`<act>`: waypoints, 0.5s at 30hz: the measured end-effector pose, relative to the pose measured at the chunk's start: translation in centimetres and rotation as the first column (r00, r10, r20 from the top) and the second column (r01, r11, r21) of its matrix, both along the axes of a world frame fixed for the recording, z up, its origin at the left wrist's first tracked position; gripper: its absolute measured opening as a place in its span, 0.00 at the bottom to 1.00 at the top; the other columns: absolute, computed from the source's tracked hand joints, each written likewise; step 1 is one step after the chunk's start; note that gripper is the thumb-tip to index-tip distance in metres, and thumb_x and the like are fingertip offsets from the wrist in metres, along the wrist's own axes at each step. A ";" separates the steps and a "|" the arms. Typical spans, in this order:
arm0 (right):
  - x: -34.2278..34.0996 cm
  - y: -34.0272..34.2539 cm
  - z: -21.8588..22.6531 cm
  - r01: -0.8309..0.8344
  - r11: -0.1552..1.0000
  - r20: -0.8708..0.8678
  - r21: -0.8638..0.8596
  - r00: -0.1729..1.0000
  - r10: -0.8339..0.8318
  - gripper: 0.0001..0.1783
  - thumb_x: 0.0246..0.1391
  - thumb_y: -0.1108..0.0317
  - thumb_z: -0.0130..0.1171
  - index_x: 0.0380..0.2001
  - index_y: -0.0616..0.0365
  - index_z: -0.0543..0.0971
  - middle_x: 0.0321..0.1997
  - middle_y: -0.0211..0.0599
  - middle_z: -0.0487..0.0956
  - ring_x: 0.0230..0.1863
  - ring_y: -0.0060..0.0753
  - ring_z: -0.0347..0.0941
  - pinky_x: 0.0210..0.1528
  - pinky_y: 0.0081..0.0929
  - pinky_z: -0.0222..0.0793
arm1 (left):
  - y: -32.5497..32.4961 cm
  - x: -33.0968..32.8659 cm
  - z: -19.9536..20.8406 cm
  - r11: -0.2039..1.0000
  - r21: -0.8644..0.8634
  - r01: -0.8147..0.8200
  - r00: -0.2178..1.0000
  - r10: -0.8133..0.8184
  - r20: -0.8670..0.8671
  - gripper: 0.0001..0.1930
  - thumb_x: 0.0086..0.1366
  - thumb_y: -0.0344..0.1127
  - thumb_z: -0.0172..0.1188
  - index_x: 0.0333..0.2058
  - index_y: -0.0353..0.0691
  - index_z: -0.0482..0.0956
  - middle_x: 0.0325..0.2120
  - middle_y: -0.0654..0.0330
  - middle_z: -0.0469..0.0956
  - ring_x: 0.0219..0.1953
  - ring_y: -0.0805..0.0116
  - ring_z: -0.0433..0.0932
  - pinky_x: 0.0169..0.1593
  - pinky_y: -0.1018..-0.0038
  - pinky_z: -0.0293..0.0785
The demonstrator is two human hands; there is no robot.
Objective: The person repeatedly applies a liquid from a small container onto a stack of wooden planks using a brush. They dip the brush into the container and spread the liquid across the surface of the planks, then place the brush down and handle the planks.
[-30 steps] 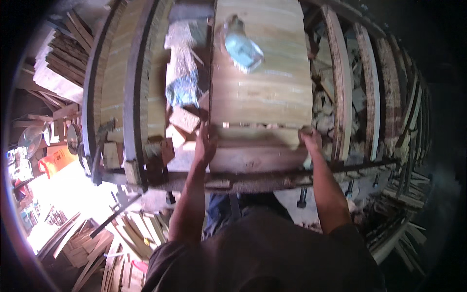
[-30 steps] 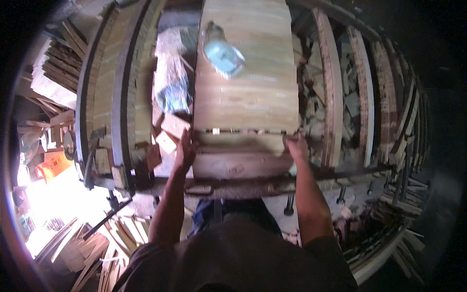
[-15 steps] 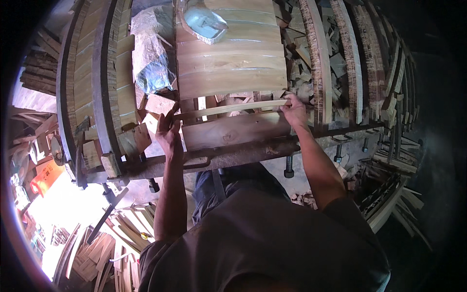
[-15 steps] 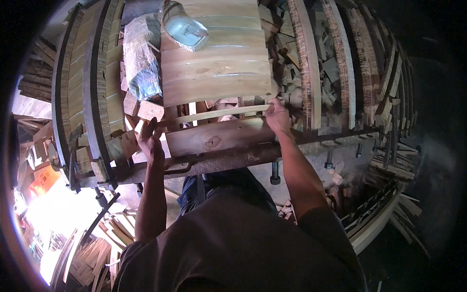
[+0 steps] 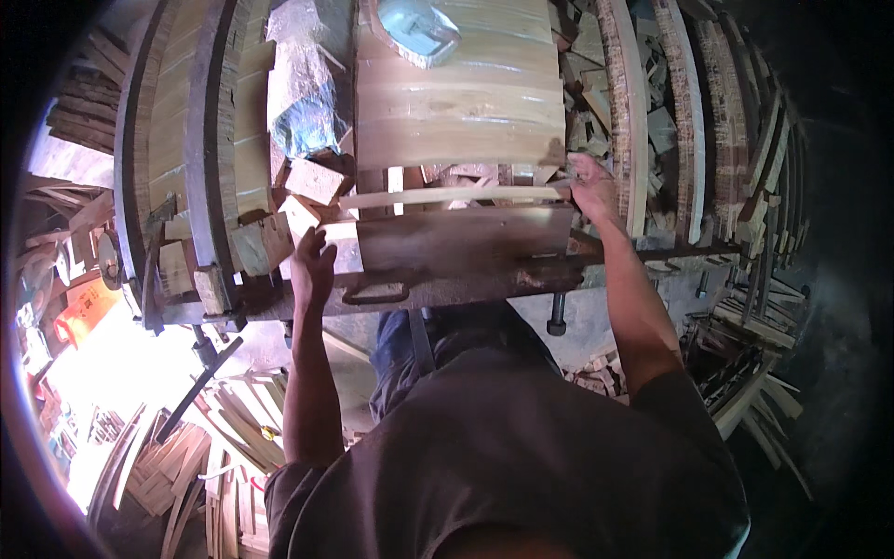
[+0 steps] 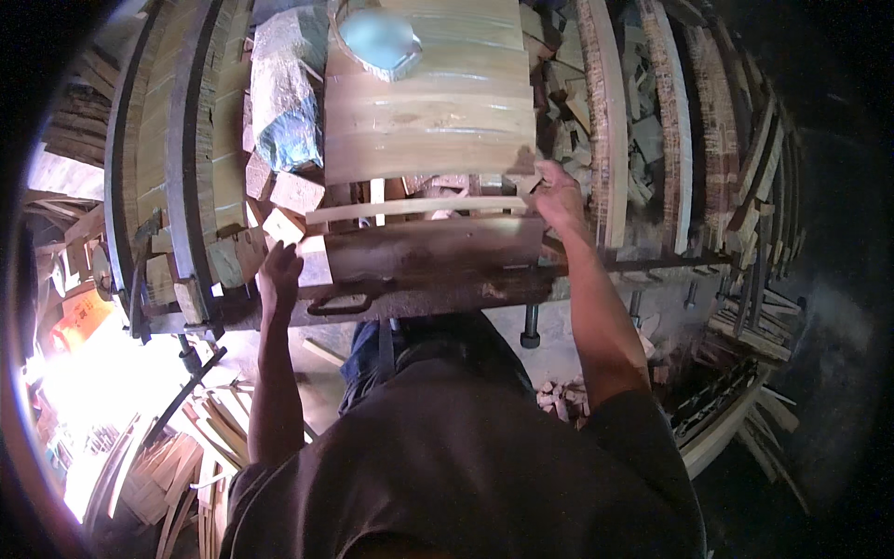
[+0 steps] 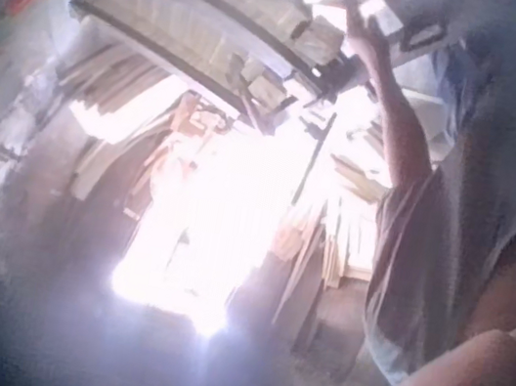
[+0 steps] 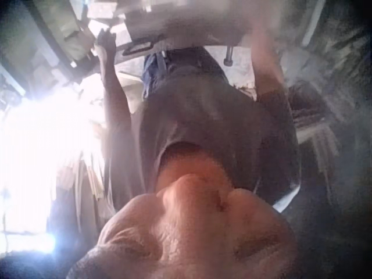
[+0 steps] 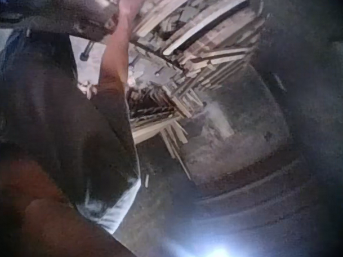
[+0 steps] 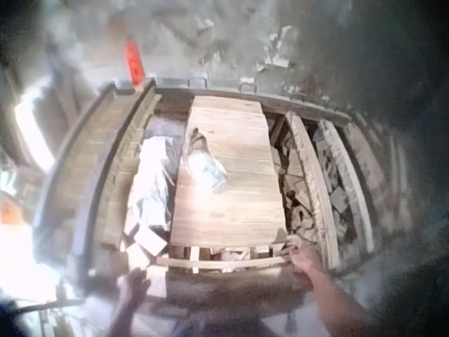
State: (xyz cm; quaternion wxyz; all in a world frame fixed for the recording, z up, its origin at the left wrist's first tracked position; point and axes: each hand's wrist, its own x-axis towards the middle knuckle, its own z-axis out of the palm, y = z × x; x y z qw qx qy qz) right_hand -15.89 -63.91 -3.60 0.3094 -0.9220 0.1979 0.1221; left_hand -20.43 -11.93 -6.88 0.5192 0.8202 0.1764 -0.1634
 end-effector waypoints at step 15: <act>21.6 15.9 5.8 -0.131 0.949 0.110 -0.286 0.980 0.168 0.21 0.53 0.62 0.61 0.52 0.50 0.76 0.45 0.44 0.82 0.50 0.48 0.78 0.53 0.42 0.72 | -3.3 14.1 6.6 0.972 -0.067 0.225 0.946 -0.201 0.254 0.29 0.59 0.28 0.58 0.60 0.29 0.67 0.53 0.43 0.76 0.58 0.56 0.73 0.60 0.68 0.67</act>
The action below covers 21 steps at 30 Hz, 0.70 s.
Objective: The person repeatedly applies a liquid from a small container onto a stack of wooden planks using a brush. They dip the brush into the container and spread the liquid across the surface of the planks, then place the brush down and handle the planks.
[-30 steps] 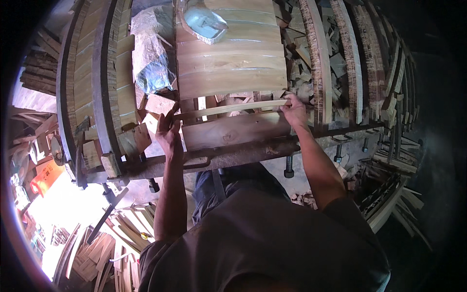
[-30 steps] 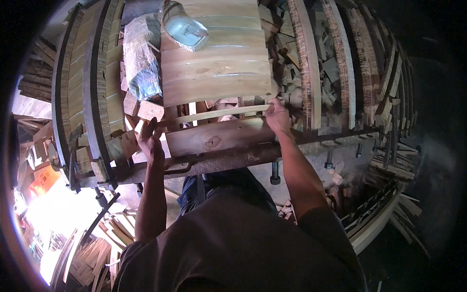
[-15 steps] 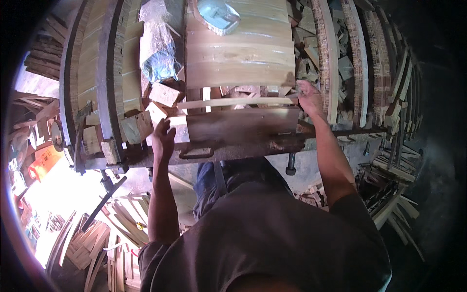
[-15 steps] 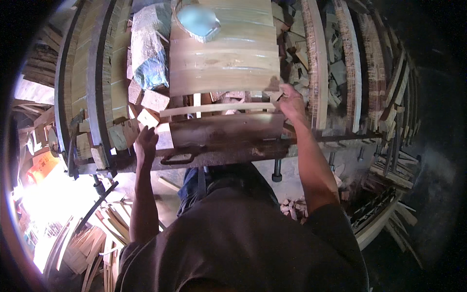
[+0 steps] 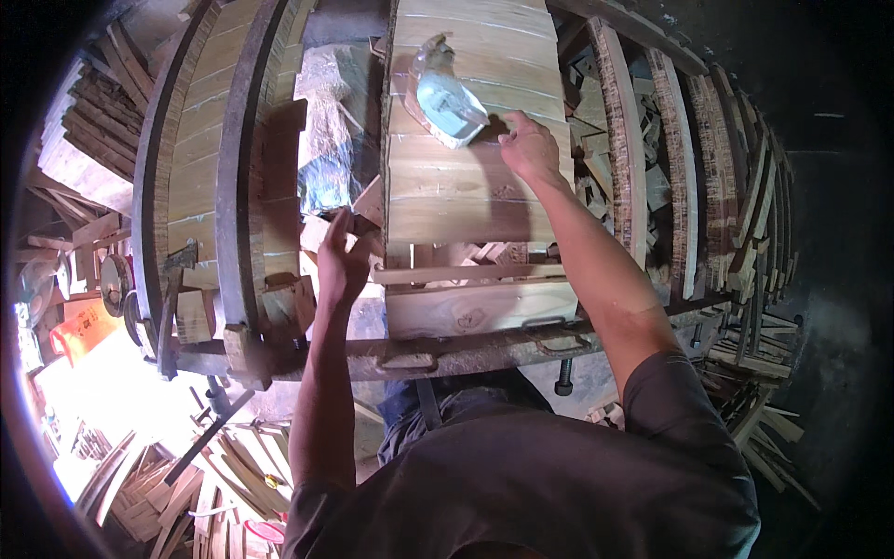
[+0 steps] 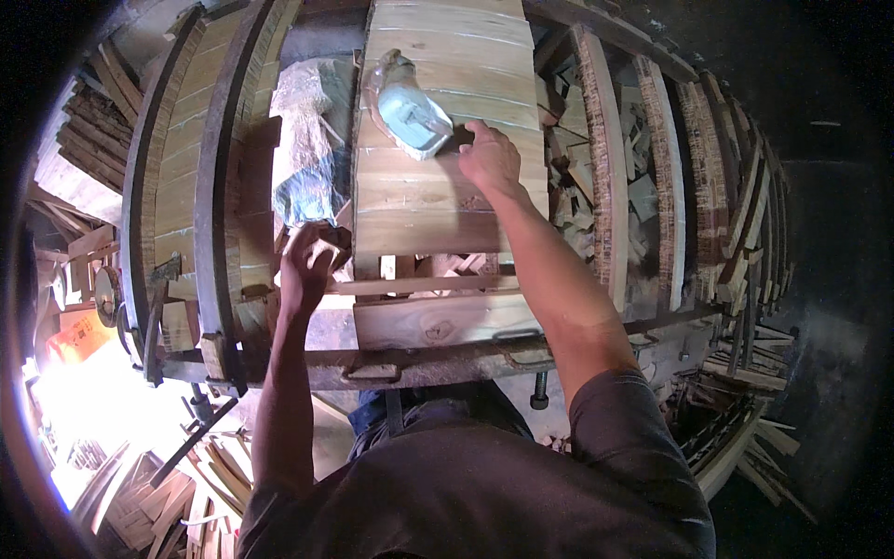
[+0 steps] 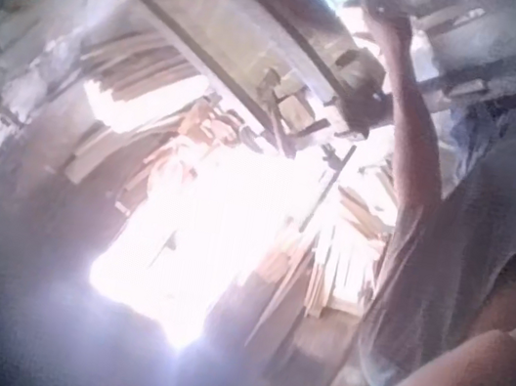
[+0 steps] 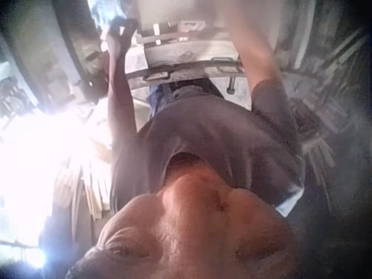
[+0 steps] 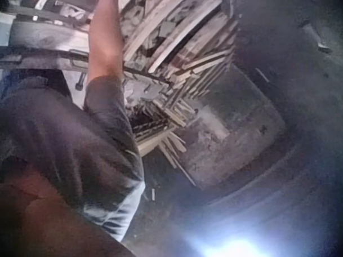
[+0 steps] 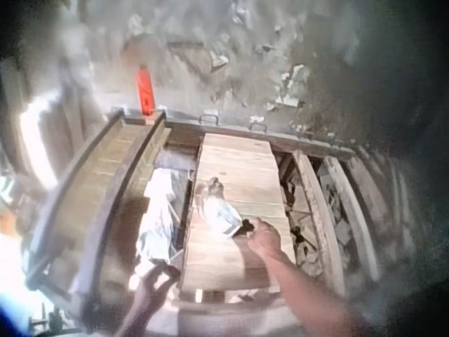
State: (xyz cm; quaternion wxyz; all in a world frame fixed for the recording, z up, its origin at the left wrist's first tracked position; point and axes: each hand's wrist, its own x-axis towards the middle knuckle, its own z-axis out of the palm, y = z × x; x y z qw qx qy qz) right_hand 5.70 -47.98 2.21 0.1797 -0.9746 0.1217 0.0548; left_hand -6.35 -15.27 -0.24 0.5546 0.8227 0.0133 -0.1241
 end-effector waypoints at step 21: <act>8.2 2.4 -3.9 -0.388 0.922 0.252 -0.002 0.892 0.376 0.12 0.58 0.65 0.55 0.45 0.48 0.80 0.40 0.45 0.81 0.40 0.49 0.79 0.45 0.41 0.74 | -10.9 27.1 4.0 0.931 0.113 0.346 0.859 -0.363 0.362 0.17 0.67 0.34 0.58 0.55 0.43 0.77 0.52 0.52 0.77 0.56 0.58 0.75 0.60 0.70 0.68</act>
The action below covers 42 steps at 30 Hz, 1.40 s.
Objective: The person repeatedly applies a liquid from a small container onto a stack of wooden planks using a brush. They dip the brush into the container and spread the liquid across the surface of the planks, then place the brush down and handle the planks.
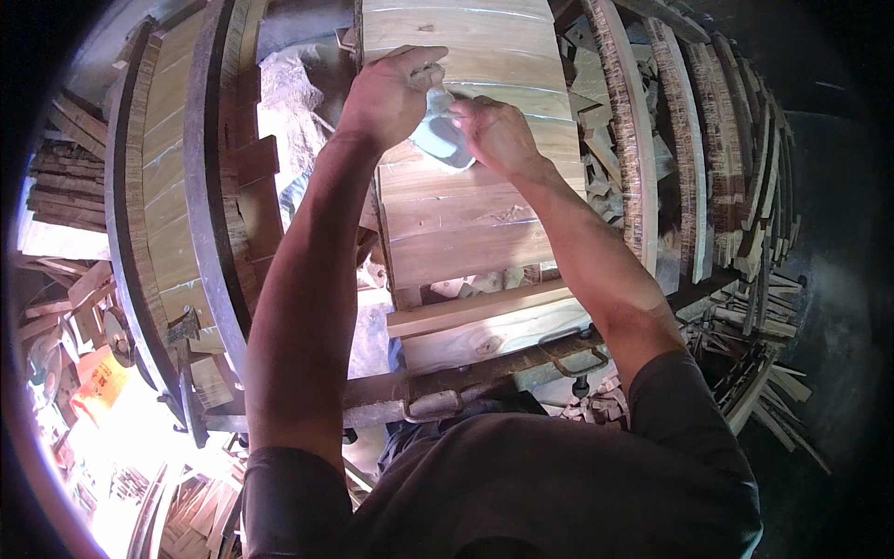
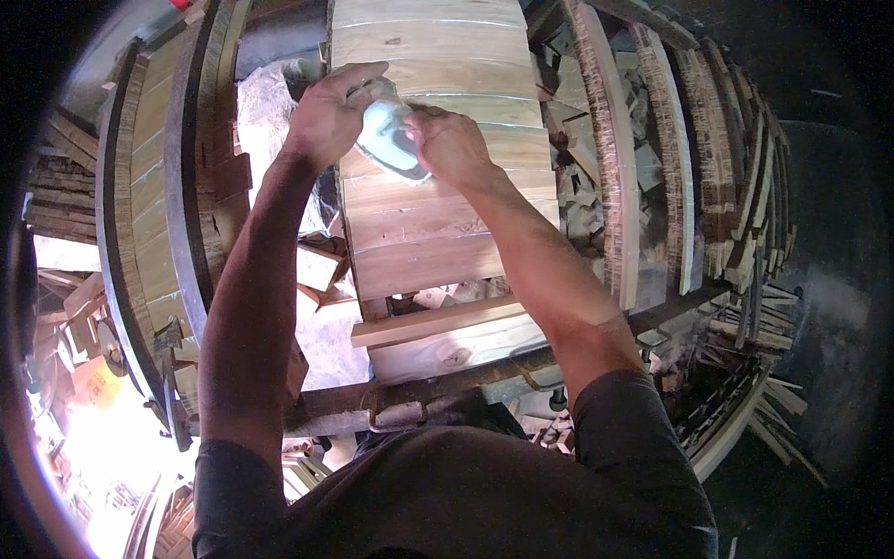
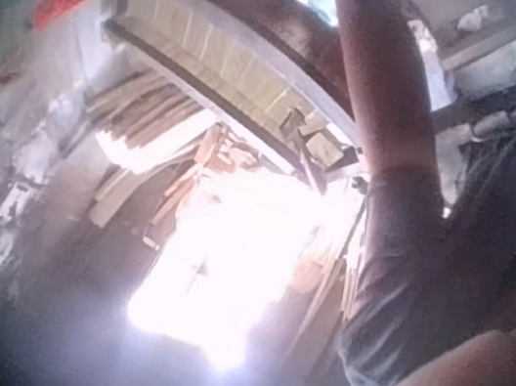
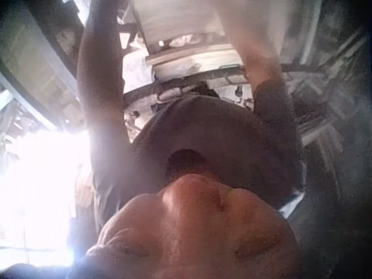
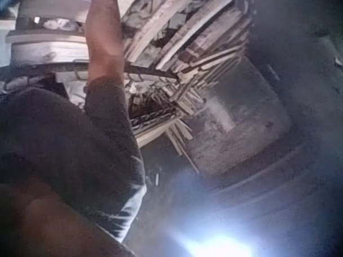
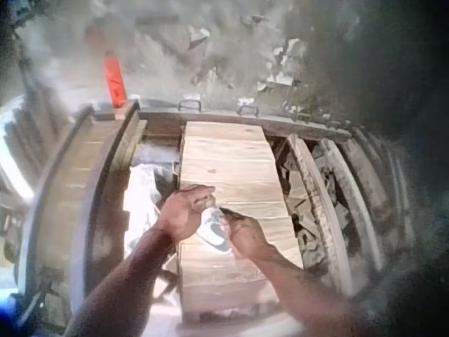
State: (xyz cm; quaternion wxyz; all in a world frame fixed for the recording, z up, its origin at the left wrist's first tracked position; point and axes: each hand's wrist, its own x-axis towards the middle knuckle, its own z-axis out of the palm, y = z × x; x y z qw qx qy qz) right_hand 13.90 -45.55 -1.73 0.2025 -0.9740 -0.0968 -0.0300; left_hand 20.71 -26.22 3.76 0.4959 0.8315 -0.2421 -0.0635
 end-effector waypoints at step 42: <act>-2.5 -1.7 -3.4 0.795 0.539 -0.617 0.279 0.578 -0.534 0.15 0.56 0.62 0.54 0.27 0.65 0.79 0.28 0.50 0.81 0.25 0.41 0.78 0.27 0.37 0.72 | 0.3 -0.4 0.5 0.997 -0.073 0.016 0.984 -0.028 -0.174 0.18 0.66 0.32 0.58 0.54 0.41 0.77 0.51 0.51 0.78 0.53 0.57 0.77 0.58 0.70 0.69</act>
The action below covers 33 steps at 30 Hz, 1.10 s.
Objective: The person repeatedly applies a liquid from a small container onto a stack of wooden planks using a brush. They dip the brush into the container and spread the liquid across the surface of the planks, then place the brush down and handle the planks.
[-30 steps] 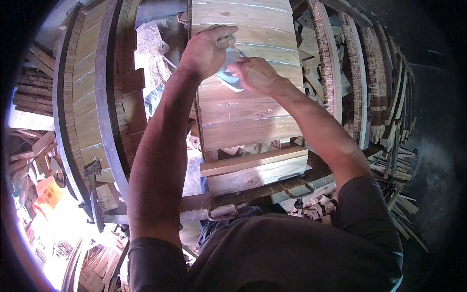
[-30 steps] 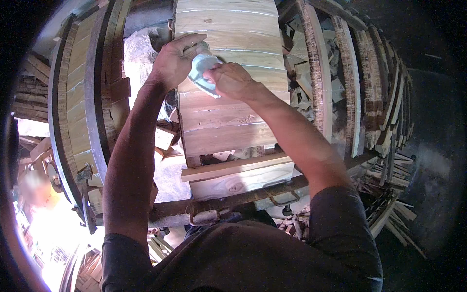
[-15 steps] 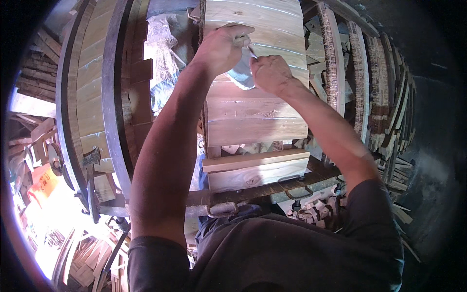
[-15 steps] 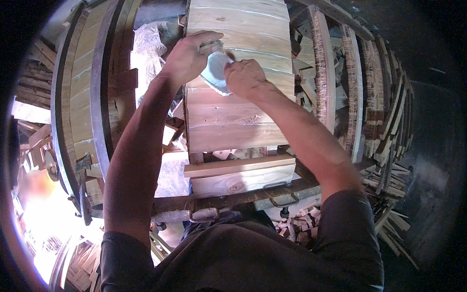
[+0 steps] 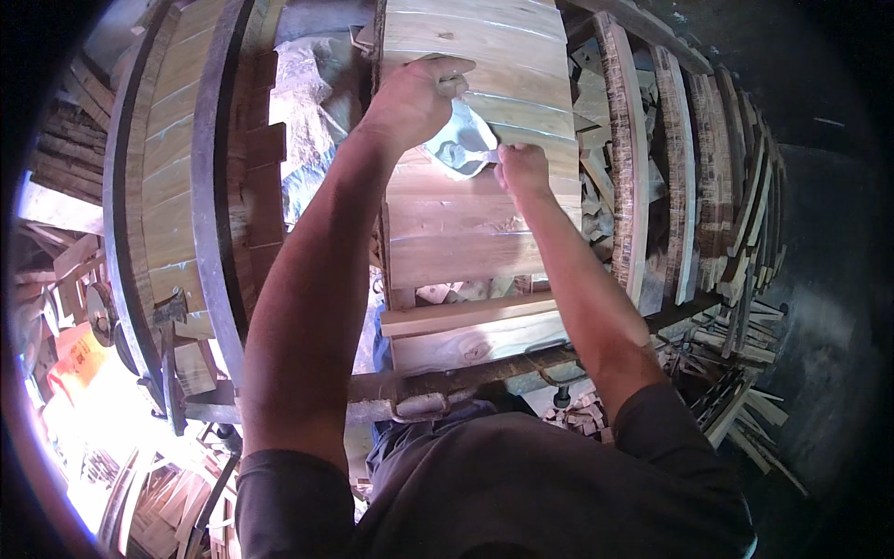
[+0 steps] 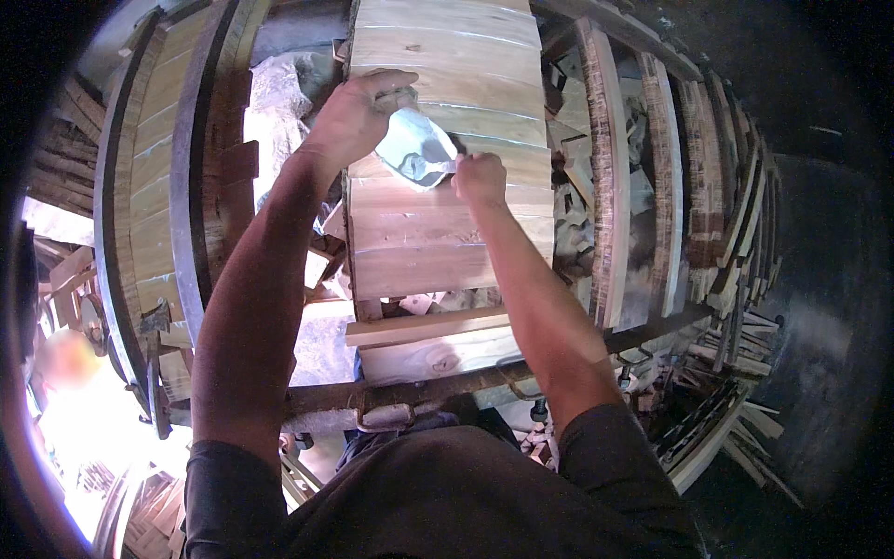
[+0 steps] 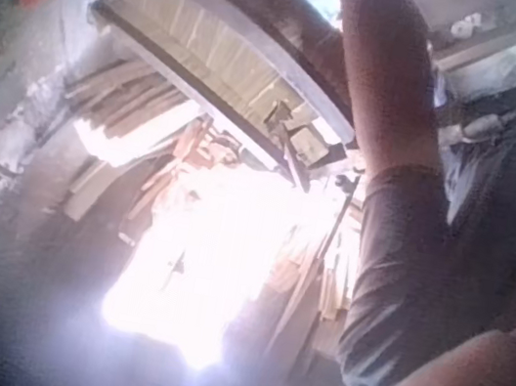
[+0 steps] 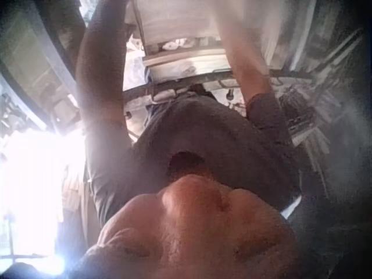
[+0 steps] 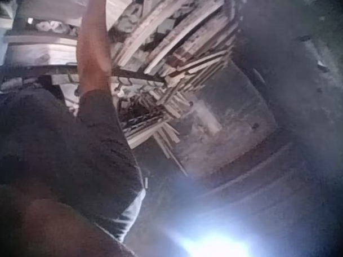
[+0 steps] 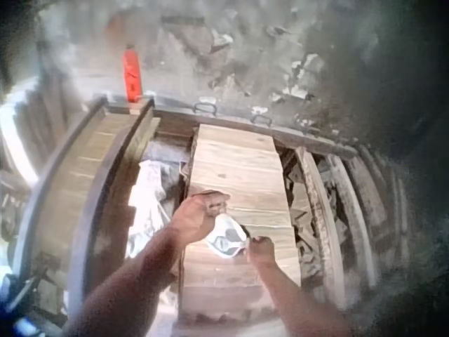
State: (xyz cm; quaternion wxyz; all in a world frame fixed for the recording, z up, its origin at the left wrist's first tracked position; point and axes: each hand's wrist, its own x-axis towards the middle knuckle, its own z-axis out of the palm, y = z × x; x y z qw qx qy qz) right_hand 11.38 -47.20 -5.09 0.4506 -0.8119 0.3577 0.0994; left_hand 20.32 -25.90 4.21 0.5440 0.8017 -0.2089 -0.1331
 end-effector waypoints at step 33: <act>-25.4 10.4 4.5 -0.265 0.944 0.236 0.194 0.947 0.217 0.09 0.54 0.66 0.65 0.35 0.59 0.84 0.28 0.35 0.84 0.28 0.22 0.75 0.33 0.23 0.70 | 11.3 -34.3 -17.9 0.921 0.297 -0.254 0.802 0.372 -0.467 0.28 0.57 0.26 0.60 0.59 0.32 0.70 0.45 0.50 0.81 0.45 0.65 0.80 0.50 0.72 0.73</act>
